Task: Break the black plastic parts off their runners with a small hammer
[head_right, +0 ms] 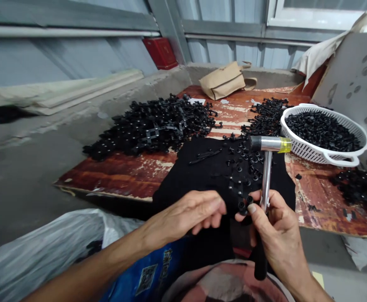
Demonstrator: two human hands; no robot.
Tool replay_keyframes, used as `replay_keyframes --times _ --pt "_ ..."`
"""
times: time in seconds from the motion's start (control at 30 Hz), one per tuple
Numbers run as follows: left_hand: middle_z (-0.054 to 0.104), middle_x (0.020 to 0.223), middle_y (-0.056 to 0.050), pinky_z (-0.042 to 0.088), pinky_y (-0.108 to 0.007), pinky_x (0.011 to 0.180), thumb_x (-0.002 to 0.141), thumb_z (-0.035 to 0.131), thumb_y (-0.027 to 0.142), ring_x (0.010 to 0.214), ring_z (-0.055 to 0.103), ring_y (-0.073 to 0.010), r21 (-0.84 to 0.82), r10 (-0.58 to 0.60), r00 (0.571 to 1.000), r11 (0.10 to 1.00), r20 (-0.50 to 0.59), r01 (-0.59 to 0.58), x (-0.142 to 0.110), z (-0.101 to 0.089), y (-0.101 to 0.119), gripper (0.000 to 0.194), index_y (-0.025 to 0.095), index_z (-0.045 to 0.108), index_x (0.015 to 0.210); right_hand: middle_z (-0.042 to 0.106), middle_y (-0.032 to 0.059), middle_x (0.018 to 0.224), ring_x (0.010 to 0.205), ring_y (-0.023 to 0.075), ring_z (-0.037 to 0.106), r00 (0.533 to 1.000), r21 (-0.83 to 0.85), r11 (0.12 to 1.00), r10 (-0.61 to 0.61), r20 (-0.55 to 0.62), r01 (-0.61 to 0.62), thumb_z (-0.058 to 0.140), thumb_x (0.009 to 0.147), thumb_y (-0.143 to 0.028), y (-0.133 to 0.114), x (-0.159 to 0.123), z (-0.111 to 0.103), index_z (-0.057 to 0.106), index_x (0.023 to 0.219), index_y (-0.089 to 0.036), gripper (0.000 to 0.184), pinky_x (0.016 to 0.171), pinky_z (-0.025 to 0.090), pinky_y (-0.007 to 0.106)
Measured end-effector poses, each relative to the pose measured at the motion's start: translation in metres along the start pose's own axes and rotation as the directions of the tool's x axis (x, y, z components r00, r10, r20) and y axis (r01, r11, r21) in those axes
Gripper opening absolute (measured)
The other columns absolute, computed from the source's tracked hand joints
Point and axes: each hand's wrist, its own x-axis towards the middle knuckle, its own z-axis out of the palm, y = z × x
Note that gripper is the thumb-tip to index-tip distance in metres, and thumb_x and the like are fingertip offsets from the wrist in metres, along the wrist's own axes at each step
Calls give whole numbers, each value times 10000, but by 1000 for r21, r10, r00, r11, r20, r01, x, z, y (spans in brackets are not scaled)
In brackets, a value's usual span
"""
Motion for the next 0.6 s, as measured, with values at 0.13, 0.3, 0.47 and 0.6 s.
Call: replay_keyframes --times 0.13,0.3,0.47,0.6 --pt "571 818 -58 404 -217 538 744 630 459 702 538 -128 -592 -83 996 802 22 80 13 15 1 350 119 609 826 687 20 693 410 65 487 1000 -69 997 -19 8 19 674 818 -376 4 -7 9 603 956 -206 231 372 378 165" --pt "562 737 -23 448 -255 562 632 753 412 626 536 -114 -640 -111 994 764 -16 75 29 12 6 352 125 581 740 678 23 669 416 82 488 999 -147 989 -16 -48 9 666 819 -395 14 -15 3 618 1026 -209 282 379 388 181" --pt "544 658 2 397 -215 544 659 698 457 575 500 -84 -388 -87 996 918 4 81 34 -6 4 367 126 542 698 669 30 694 432 103 521 987 -167 986 -6 -161 -22 638 832 -419 22 -29 -25 619 986 -227 247 362 402 196" --pt "552 670 -10 284 -189 475 697 628 405 537 426 -62 -183 -65 998 981 13 66 39 -12 3 297 129 517 681 632 7 678 429 102 509 969 -160 984 37 -244 -77 688 784 -423 20 -40 -36 624 920 -232 244 349 404 193"
